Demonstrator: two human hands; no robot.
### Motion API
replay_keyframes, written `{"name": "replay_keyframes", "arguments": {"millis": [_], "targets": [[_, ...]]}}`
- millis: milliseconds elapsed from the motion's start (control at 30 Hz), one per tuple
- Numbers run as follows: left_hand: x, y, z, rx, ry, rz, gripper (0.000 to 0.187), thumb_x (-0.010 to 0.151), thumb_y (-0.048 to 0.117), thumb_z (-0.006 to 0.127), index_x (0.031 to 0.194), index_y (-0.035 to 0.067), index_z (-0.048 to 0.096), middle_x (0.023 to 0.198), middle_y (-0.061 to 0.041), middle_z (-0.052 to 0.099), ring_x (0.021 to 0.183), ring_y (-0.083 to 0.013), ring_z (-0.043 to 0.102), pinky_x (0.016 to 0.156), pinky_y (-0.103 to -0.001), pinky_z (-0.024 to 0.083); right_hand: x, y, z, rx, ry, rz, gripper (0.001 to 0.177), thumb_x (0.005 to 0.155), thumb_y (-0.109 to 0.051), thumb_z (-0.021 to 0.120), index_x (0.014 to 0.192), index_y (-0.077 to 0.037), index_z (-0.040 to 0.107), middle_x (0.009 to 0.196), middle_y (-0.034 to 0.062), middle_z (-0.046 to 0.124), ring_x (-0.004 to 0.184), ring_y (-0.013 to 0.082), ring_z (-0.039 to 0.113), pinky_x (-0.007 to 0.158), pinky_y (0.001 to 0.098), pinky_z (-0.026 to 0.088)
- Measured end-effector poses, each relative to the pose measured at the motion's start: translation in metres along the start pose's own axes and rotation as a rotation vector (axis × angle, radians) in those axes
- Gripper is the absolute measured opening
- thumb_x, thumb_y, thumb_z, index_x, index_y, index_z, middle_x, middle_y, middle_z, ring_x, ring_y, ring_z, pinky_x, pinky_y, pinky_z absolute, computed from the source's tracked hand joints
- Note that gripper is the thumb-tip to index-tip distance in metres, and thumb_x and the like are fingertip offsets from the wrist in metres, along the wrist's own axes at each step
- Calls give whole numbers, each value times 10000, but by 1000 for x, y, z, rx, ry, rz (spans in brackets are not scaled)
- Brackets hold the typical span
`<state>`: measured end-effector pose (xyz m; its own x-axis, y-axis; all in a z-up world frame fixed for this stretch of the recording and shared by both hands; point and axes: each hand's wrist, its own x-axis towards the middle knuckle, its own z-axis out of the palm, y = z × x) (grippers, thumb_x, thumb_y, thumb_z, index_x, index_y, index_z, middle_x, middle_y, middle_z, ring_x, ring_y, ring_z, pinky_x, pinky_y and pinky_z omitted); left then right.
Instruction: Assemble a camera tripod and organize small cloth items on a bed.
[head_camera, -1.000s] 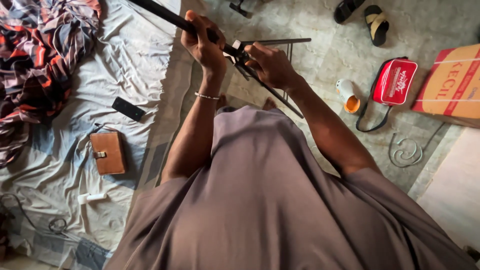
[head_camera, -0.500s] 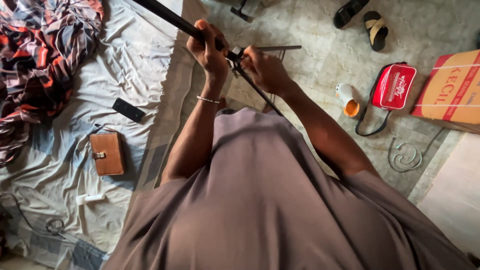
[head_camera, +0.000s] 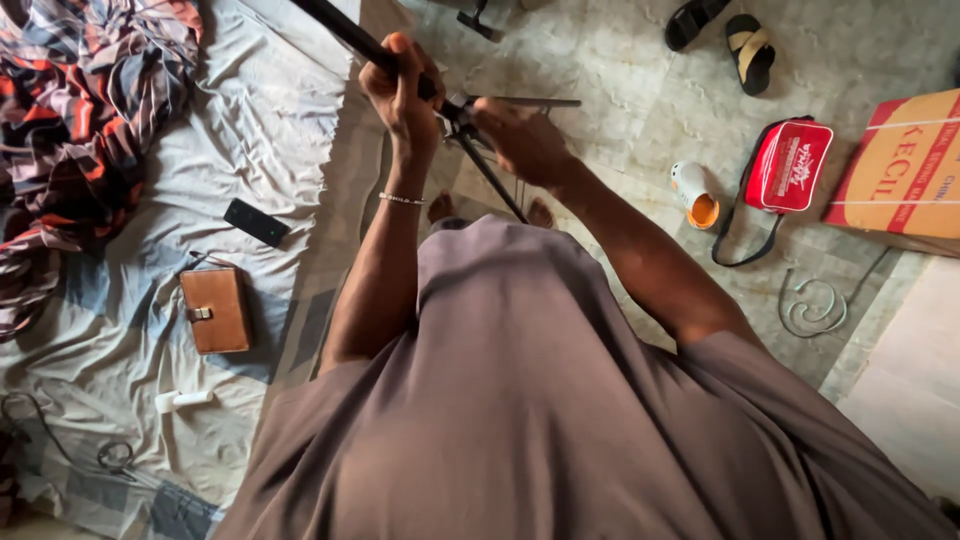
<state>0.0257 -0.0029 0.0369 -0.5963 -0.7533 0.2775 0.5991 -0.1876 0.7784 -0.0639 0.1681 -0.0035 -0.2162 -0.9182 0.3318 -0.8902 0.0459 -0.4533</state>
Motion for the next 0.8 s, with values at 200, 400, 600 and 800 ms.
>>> {"name": "replay_keyframes", "arguments": {"millis": [200,400,600,800], "targets": [[2,3,-8,-17,-57,-17,453,1091,347,631,787,51,472,623,-34,459,466,-116,376,429,-292,277,-3,-5,9,41,89,-80,517,817,63,667,1303,-69,550,1171,123,640,836,348,669,632,438,544],[-3,4,-5,9,-53,-63,448,1069,362,655,814,36,484,639,-27,458,478,-114,390,429,-289,286,4,-16,21,262,23,260,200,1070,-235,705,974,-65,659,782,83,647,670,266,627,597,417,495],[-7,1,-5,77,-52,-102,479,1068,388,650,778,53,467,618,-15,465,469,-106,414,426,-276,295,2,-6,37,1217,-173,909,327,1105,-303,561,1003,-17,682,676,25,614,480,109,560,456,328,458],[-2,1,-11,59,-89,-97,489,1074,383,651,769,50,466,624,-19,470,477,-108,417,435,-282,299,6,-36,10,456,54,479,307,1023,-294,673,1143,-32,567,810,89,687,562,225,627,491,372,483]]}}
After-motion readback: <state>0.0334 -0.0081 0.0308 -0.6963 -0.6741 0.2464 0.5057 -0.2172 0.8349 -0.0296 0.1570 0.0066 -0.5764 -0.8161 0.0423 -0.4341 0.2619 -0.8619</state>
